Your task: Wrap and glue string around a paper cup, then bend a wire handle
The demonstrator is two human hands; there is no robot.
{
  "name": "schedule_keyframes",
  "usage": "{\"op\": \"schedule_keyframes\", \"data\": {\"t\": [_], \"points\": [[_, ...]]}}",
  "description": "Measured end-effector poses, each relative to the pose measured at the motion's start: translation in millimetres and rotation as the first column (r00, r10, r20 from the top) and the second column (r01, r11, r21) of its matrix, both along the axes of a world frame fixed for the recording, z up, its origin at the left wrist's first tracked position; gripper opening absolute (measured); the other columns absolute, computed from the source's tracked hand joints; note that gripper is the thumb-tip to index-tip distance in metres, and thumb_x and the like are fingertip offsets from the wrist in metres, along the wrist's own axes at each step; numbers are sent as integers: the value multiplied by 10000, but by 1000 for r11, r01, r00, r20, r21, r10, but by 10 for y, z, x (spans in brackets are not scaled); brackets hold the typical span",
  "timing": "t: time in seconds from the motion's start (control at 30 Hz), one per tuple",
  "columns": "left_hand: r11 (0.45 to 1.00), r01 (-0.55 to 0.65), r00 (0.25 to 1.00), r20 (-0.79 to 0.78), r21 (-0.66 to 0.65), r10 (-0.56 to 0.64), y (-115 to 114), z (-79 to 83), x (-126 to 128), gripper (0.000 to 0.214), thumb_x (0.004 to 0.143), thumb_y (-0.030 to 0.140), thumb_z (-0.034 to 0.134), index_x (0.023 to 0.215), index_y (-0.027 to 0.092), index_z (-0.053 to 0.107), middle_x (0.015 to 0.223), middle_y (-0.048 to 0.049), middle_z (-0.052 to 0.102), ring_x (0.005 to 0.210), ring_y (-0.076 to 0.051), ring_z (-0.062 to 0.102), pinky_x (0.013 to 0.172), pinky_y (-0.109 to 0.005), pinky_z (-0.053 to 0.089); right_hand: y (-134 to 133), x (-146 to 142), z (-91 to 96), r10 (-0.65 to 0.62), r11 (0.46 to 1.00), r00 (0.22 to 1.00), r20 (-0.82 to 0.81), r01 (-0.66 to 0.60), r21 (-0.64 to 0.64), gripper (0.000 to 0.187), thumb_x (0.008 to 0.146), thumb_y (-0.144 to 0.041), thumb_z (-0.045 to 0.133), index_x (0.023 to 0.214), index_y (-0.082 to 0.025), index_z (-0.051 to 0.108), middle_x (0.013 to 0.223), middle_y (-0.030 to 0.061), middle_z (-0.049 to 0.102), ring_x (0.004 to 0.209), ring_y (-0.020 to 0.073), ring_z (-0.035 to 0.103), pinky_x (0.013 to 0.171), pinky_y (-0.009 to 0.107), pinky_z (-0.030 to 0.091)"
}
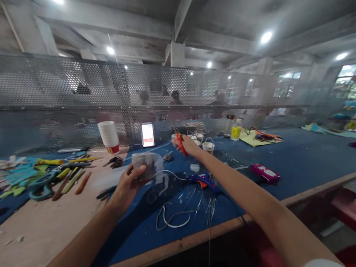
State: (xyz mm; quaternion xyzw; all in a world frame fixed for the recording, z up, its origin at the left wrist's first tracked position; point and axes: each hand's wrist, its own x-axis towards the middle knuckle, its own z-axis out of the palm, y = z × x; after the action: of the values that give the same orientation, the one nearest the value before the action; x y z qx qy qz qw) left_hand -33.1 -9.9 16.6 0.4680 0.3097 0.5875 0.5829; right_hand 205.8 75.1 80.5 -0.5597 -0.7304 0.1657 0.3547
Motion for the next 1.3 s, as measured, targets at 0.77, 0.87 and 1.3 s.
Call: {"op": "schedule_keyframes", "data": {"t": [0.77,0.87,1.3], "points": [[898,-298,939,-73,324,337,-169,255,-46,591,605,281,867,1144,237,629,1091,-19,693,1044,-237,643,826,-274,525,-1988,-569,-451,153,848,577,-802,-493,-194,641,805,-797,527,772,-167,645,634,7,589,510,100,526,527,231,407],[870,-339,919,-74,357,388,-200,273,-53,608,601,277,866,1153,244,614,1051,-20,694,1018,-243,647,806,-276,519,-2075,-660,-621,126,839,538,-834,-506,-200,648,767,-806,569,778,-163,643,713,25,624,523,89,536,511,220,395],[834,-372,894,-86,408,441,-323,284,-50,535,643,319,851,1112,308,594,998,38,656,957,-205,620,802,-250,490,-2140,-1083,-807,5,802,444,-896,-537,-262,761,637,-901,567,833,-166,604,813,54,695,488,69,523,469,205,407]]}}
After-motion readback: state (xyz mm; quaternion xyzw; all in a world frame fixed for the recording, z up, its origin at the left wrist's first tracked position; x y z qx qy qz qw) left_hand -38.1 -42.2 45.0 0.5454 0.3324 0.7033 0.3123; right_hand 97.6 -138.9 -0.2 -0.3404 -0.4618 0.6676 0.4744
